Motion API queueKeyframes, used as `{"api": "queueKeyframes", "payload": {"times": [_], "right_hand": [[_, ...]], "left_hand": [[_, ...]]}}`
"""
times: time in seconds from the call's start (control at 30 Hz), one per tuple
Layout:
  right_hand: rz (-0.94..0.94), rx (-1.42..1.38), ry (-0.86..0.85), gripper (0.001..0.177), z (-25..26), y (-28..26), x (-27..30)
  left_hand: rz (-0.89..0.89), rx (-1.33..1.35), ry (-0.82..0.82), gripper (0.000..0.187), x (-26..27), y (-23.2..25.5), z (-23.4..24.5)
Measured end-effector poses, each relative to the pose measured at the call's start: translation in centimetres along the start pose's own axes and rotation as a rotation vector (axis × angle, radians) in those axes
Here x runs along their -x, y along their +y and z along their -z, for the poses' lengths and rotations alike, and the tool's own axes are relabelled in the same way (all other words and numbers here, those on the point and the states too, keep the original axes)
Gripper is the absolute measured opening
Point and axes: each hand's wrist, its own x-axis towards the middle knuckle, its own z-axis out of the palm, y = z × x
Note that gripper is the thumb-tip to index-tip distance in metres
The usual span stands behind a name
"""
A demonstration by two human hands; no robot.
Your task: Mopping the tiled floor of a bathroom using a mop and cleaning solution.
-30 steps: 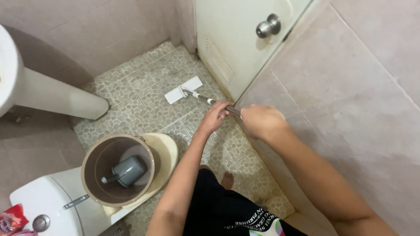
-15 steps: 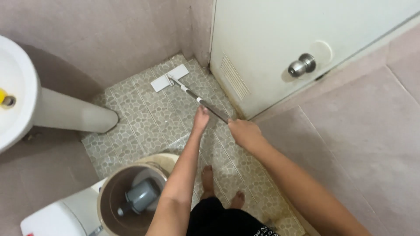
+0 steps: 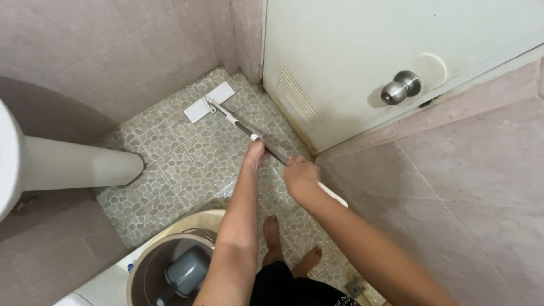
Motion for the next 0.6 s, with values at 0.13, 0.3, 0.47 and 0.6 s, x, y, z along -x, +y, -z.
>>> {"api": "queueKeyframes", "payload": {"times": [0.13, 0.3, 0.47, 0.6], "right_hand": [[-0.144, -0.037, -0.020, 0.042, -5.0, -3.3, -4.6], [-0.117, -0.139, 0.167, 0.030, -9.7, -3.5, -7.7], [-0.010, -0.217, 0.113, 0.021, -5.5, -0.6, -4.9], [0.023, -0.179, 0.172, 0.016, -0.8, -0.2, -1.7]], "left_hand": [[0.095, 0.093, 0.033, 0.019, 0.9, -2.2, -0.2], [-0.009, -0.147, -0.180, 0.019, -0.7, -6.7, 1.1], [0.293, 0.165, -0.311, 0.024, 13.5, 2.1, -2.9], [0.118, 0.258, -0.166, 0.046, 6.2, -3.1, 0.0]]}}
